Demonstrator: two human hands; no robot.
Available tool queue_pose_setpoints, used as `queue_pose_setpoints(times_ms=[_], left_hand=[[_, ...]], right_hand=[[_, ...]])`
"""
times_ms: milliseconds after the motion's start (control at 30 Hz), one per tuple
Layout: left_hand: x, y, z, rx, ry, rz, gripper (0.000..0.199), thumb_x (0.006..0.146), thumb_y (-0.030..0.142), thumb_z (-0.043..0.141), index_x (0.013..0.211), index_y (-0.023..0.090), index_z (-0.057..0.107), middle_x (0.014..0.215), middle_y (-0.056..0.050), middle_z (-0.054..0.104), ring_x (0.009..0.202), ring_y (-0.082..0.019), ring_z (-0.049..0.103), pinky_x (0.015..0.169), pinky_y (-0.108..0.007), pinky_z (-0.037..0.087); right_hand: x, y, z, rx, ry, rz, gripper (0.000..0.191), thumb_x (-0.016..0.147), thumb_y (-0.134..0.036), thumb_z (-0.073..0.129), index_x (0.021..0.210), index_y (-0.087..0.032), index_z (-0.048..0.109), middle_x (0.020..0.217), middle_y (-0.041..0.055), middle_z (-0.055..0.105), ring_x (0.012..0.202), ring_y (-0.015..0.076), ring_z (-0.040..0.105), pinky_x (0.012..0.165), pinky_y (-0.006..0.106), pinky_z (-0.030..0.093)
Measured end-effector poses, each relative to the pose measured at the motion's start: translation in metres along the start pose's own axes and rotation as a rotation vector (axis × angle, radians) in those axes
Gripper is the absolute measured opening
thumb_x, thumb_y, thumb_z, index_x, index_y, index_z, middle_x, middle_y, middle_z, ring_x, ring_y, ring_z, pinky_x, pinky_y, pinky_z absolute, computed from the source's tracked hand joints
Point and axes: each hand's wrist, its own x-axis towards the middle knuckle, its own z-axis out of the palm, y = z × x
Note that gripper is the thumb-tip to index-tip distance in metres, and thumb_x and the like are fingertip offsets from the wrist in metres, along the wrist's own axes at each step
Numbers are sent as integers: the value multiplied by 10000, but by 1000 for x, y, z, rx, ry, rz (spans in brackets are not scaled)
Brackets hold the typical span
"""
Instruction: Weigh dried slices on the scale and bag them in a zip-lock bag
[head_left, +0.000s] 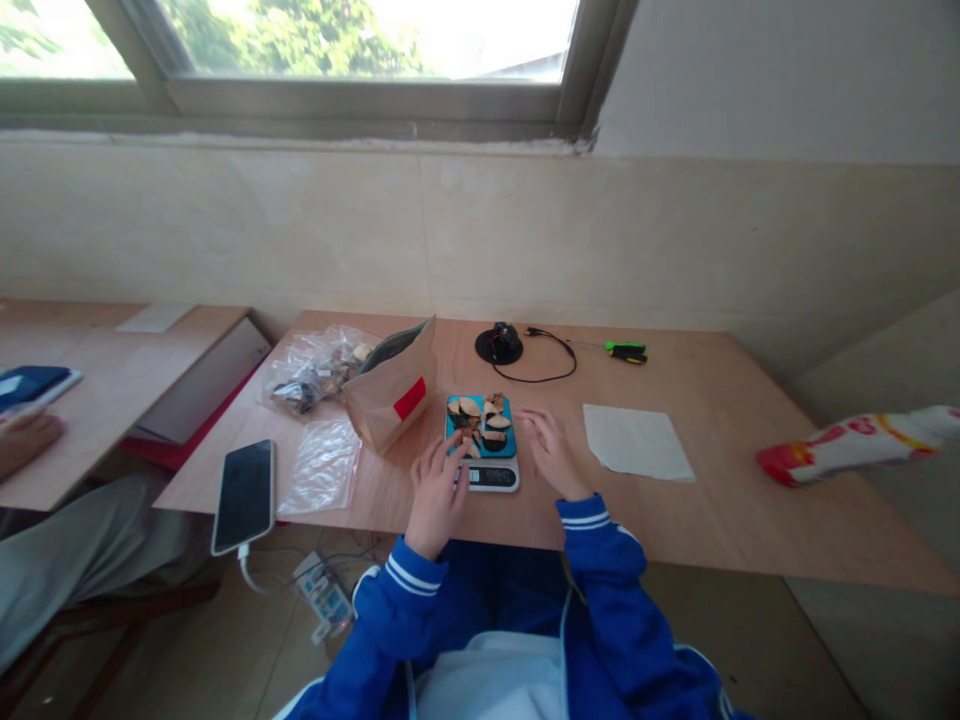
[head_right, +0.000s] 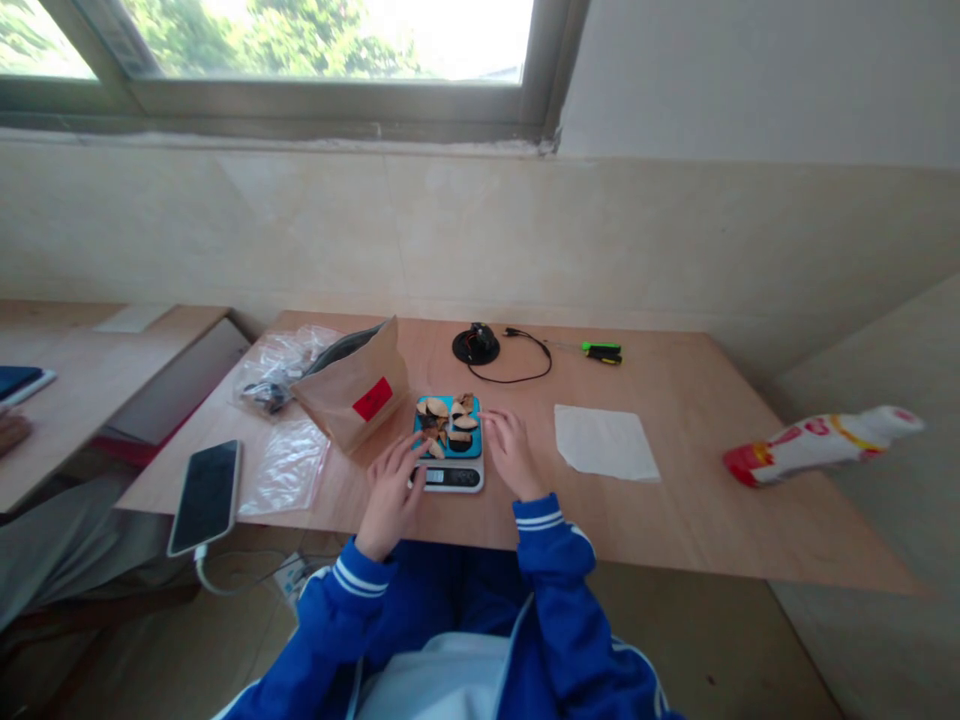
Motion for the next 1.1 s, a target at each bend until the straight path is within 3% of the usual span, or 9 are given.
queue_pose_setpoints(times_ms=[100, 200, 333, 467, 600, 800, 933, 1100], left_hand=[[-20, -16, -21, -204, 138, -63, 282, 945, 190, 376, 1082, 201, 622, 1098, -85, 633, 1069, -195, 571, 936, -367, 460], [-50, -31, -31, -283, 191, -131, 253, 926, 168, 392, 981, 194, 638, 965, -63, 633, 950, -171, 605, 844, -300, 492], [-91, -39, -30, -304, 166, -166, 246, 904, 164, 410, 877, 203, 651, 854, -42, 631, 823, -165, 625, 736, -276, 513], [-112, -34, -22, -322, 141, -145, 252, 899, 171, 406, 867, 212, 653, 852, -42, 636, 811, -169, 636, 723, -281, 524], [-108, -37, -17, -228, 240, -226, 238, 885, 193, 416, 876, 208, 654, 868, -55, 630, 838, -190, 629, 765, -317, 521], [-77, -72, -29, -64, 403, -387, 235, 839, 264, 452, 941, 178, 647, 901, -78, 622, 754, -194, 593, 706, -343, 511], [-66, -76, -33, -152, 343, -385, 241, 857, 303, 450, 952, 178, 632, 906, -72, 635, 698, -171, 600, 649, -314, 512], [-70, -58, -20, -266, 208, -327, 259, 881, 310, 442, 957, 166, 642, 891, -79, 625, 721, -174, 611, 686, -322, 524]], right_hand=[[-32, -6, -10, 26, 17, 68, 347, 971, -393, 370, 1084, -228, 654, 1090, 102, 604, 1091, 233, 535, 978, 442, 436], [-65, -9, -17, 47, 20, 133, 317, 961, -377, 388, 1054, -240, 658, 1074, 96, 613, 1065, 237, 553, 948, 444, 461], [-101, -11, -19, 45, 5, 179, 271, 948, -347, 414, 1021, -251, 656, 1012, 95, 641, 999, 247, 594, 907, 452, 486], [-120, -18, -16, 49, -19, 175, 250, 943, -326, 419, 993, -264, 657, 982, 97, 650, 963, 253, 616, 867, 444, 511], [-122, -24, -13, 37, -37, 155, 242, 941, -310, 421, 986, -264, 654, 982, 94, 646, 978, 254, 613, 877, 440, 511], [-119, -33, -11, 38, -80, 128, 243, 949, -288, 412, 1023, -261, 642, 999, 86, 639, 991, 243, 610, 884, 425, 507], [-105, -40, -3, 55, -91, 90, 244, 950, -260, 409, 1026, -265, 641, 1015, 77, 630, 1010, 230, 601, 898, 406, 501], [-51, -40, 9, 14, -60, 0, 236, 936, -240, 422, 1031, -230, 637, 1041, 93, 607, 1033, 238, 570, 933, 419, 474]])
